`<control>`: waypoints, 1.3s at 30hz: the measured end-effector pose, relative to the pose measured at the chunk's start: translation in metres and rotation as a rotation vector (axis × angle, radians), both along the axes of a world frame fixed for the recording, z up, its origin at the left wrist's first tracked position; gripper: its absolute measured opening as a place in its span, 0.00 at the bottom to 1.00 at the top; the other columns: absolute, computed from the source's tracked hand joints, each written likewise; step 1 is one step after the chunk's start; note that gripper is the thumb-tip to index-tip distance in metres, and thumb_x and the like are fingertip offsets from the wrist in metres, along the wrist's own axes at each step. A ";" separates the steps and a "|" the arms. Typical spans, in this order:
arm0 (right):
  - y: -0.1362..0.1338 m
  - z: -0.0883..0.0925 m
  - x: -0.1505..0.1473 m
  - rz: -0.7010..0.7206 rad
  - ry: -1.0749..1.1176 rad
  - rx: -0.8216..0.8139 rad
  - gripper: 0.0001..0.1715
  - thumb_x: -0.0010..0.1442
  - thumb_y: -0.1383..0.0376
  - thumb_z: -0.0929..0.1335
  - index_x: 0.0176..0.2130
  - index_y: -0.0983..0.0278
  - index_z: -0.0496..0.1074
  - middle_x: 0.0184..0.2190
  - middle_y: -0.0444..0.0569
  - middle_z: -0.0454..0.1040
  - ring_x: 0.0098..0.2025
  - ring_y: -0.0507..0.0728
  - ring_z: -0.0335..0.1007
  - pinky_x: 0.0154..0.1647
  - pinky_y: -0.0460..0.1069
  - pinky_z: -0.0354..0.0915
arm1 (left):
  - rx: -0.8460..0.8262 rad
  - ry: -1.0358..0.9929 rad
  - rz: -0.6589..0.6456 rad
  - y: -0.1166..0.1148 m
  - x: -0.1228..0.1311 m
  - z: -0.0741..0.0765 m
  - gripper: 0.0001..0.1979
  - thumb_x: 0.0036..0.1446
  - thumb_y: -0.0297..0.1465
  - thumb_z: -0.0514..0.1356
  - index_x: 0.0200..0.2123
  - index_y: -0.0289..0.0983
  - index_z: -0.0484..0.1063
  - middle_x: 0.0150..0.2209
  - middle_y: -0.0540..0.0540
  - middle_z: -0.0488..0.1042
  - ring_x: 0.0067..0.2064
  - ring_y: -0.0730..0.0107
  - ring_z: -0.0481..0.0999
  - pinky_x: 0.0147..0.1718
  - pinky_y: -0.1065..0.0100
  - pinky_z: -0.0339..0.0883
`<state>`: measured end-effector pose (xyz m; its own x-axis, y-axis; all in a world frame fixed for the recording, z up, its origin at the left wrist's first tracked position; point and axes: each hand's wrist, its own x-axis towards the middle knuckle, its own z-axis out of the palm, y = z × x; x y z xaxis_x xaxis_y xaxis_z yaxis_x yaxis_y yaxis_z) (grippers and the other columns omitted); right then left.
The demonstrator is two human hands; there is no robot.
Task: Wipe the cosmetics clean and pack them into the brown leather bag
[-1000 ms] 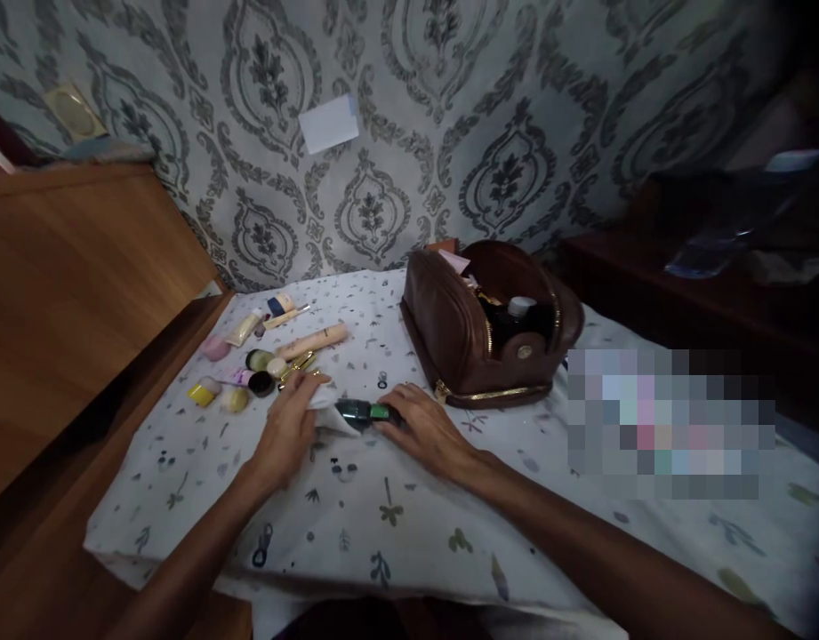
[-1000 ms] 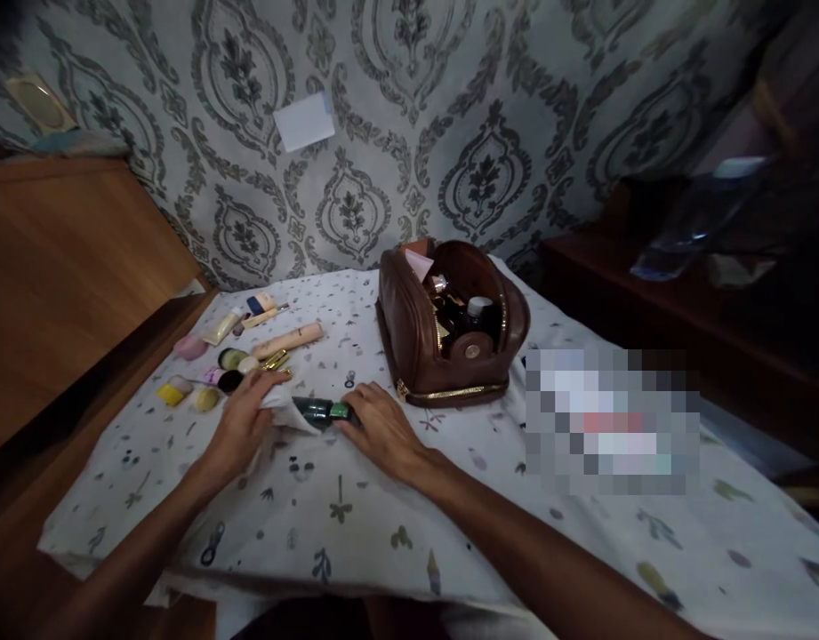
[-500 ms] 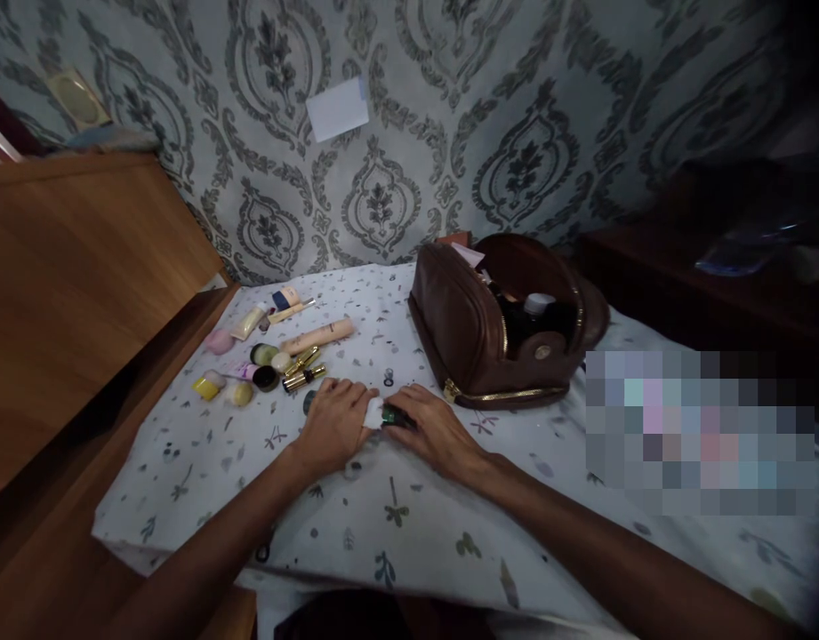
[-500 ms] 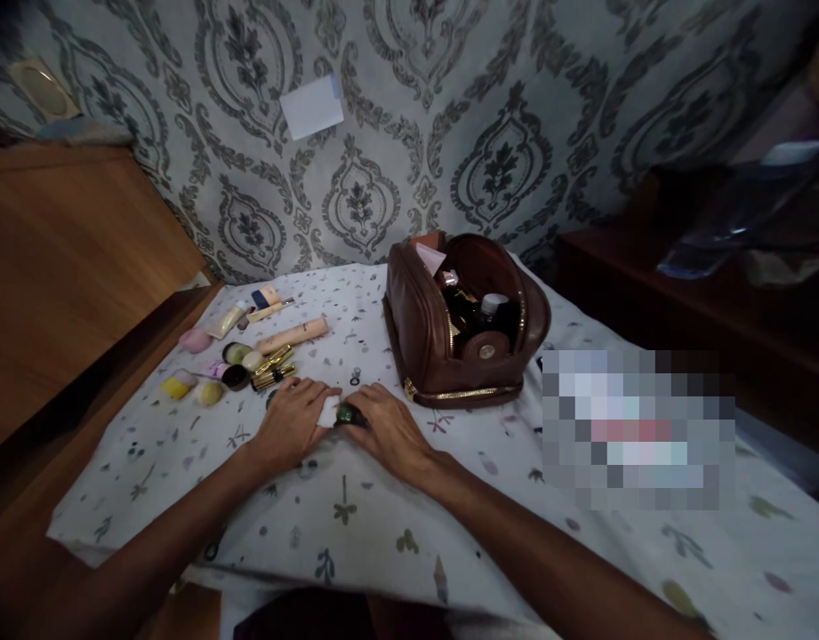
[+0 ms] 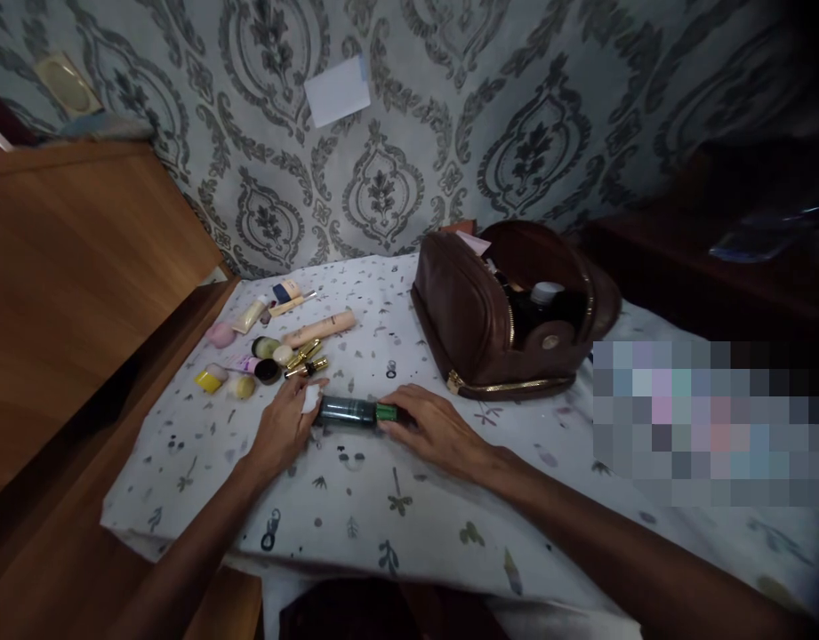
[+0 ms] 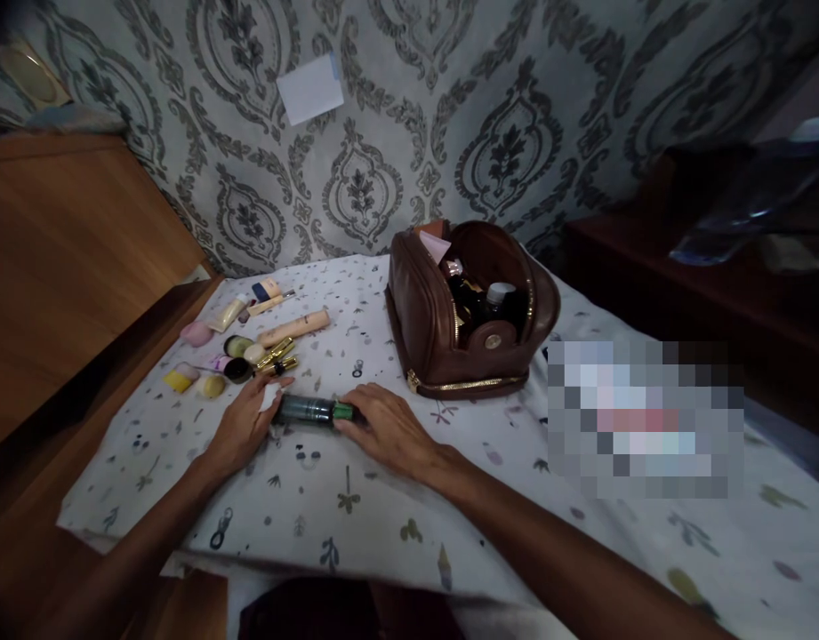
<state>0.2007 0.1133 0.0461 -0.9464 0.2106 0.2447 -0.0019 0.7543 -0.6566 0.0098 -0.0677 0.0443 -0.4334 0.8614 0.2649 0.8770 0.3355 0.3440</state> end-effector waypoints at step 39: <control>0.002 -0.008 0.002 0.091 -0.004 0.000 0.14 0.62 0.60 0.69 0.46 0.65 0.71 0.42 0.54 0.73 0.44 0.59 0.69 0.46 0.53 0.65 | -0.009 0.160 -0.063 -0.023 0.011 0.001 0.20 0.70 0.33 0.43 0.58 0.36 0.66 0.43 0.41 0.71 0.47 0.62 0.72 0.47 0.60 0.70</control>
<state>0.2028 0.1154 0.0386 -0.9627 0.1239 0.2405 -0.0674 0.7512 -0.6567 0.0212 -0.0904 0.0454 -0.3316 0.8882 0.3181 0.9397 0.2809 0.1953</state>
